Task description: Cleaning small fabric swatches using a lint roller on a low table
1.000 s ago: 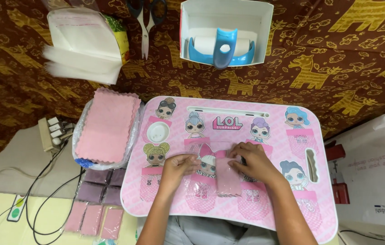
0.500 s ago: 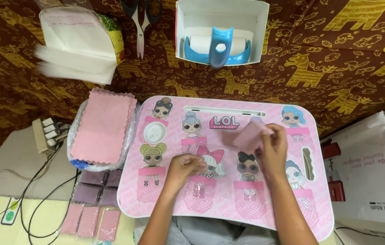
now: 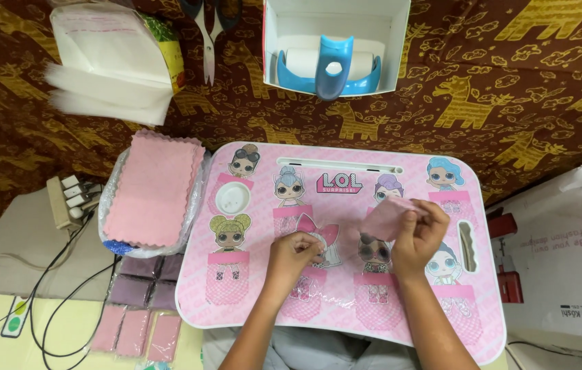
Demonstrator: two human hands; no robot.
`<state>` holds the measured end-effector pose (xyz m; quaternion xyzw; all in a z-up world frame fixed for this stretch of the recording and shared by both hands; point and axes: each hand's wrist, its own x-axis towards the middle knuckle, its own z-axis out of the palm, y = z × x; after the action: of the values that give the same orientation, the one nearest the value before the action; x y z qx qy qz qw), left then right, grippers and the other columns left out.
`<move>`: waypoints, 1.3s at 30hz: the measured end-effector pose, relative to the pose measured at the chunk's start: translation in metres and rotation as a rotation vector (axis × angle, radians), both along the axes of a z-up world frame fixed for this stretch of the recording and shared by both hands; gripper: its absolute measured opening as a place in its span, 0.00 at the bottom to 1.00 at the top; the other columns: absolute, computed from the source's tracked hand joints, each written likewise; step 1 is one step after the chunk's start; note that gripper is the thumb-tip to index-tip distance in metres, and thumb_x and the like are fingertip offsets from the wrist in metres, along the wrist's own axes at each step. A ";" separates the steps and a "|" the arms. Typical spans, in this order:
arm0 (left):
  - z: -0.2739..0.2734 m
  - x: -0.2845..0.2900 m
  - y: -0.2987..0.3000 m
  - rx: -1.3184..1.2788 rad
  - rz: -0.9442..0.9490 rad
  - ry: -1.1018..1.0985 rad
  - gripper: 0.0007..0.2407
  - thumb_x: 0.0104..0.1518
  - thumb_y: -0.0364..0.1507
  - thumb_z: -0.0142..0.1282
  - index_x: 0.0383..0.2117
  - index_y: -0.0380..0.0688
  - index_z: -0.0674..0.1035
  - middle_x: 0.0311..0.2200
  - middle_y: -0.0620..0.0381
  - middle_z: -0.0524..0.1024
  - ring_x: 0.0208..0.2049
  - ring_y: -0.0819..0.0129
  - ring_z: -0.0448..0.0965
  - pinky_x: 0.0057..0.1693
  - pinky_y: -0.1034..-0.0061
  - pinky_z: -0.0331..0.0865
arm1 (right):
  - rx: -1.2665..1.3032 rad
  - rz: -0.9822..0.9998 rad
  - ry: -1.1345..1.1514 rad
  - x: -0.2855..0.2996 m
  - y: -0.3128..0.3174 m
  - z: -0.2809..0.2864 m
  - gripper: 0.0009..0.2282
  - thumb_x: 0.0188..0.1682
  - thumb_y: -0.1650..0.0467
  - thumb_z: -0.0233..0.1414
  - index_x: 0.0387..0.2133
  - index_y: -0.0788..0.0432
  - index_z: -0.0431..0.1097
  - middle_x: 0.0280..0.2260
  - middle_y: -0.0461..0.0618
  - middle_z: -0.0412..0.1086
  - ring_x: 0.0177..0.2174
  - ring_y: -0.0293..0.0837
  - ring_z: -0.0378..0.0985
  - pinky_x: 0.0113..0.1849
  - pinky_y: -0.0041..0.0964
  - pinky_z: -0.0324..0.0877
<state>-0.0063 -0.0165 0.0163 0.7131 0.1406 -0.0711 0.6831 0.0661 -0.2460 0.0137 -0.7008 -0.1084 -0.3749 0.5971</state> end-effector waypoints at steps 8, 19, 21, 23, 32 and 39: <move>-0.001 0.000 -0.009 0.127 -0.024 -0.024 0.05 0.53 0.27 0.65 0.33 0.45 0.87 0.28 0.50 0.86 0.29 0.63 0.87 0.35 0.76 0.81 | 0.000 0.036 0.026 0.001 -0.002 -0.003 0.10 0.61 0.70 0.47 0.50 0.62 0.58 0.42 0.55 0.68 0.40 0.44 0.72 0.44 0.37 0.66; -0.007 0.005 -0.010 -0.045 -0.140 -0.058 0.09 0.56 0.29 0.65 0.38 0.37 0.86 0.31 0.44 0.85 0.30 0.63 0.87 0.38 0.75 0.79 | 0.011 0.423 0.421 0.010 0.000 -0.016 0.08 0.57 0.72 0.50 0.47 0.61 0.66 0.40 0.55 0.74 0.40 0.47 0.77 0.44 0.42 0.70; -0.006 0.007 -0.009 -0.017 -0.178 -0.052 0.08 0.57 0.29 0.64 0.38 0.38 0.86 0.31 0.46 0.86 0.30 0.63 0.87 0.38 0.76 0.80 | 0.021 0.486 0.469 0.009 0.002 -0.017 0.11 0.55 0.74 0.53 0.49 0.62 0.66 0.39 0.55 0.75 0.43 0.45 0.77 0.49 0.44 0.69; -0.009 0.009 -0.008 -0.015 -0.176 -0.057 0.08 0.57 0.29 0.64 0.38 0.38 0.86 0.31 0.45 0.86 0.30 0.61 0.87 0.39 0.75 0.80 | -0.002 0.498 0.493 0.008 0.004 -0.011 0.11 0.54 0.75 0.54 0.49 0.62 0.67 0.38 0.55 0.75 0.42 0.44 0.77 0.49 0.45 0.70; 0.008 0.013 -0.002 -0.013 -0.198 -0.028 0.08 0.60 0.30 0.61 0.38 0.39 0.86 0.33 0.44 0.86 0.33 0.59 0.87 0.41 0.72 0.81 | -0.083 0.555 0.625 0.002 0.012 0.015 0.15 0.47 0.77 0.60 0.48 0.60 0.70 0.29 0.55 0.78 0.35 0.44 0.78 0.46 0.45 0.71; 0.019 0.011 0.000 -0.025 -0.203 -0.035 0.08 0.62 0.30 0.58 0.40 0.38 0.85 0.34 0.40 0.85 0.33 0.56 0.87 0.42 0.69 0.81 | -0.195 0.543 0.692 0.004 0.012 0.016 0.12 0.46 0.75 0.62 0.43 0.57 0.76 0.29 0.55 0.82 0.34 0.45 0.81 0.46 0.46 0.71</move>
<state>0.0047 -0.0168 0.0354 0.7161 0.0549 -0.1292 0.6837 0.0702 -0.2343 0.0295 -0.7841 -0.1168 0.0638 0.6062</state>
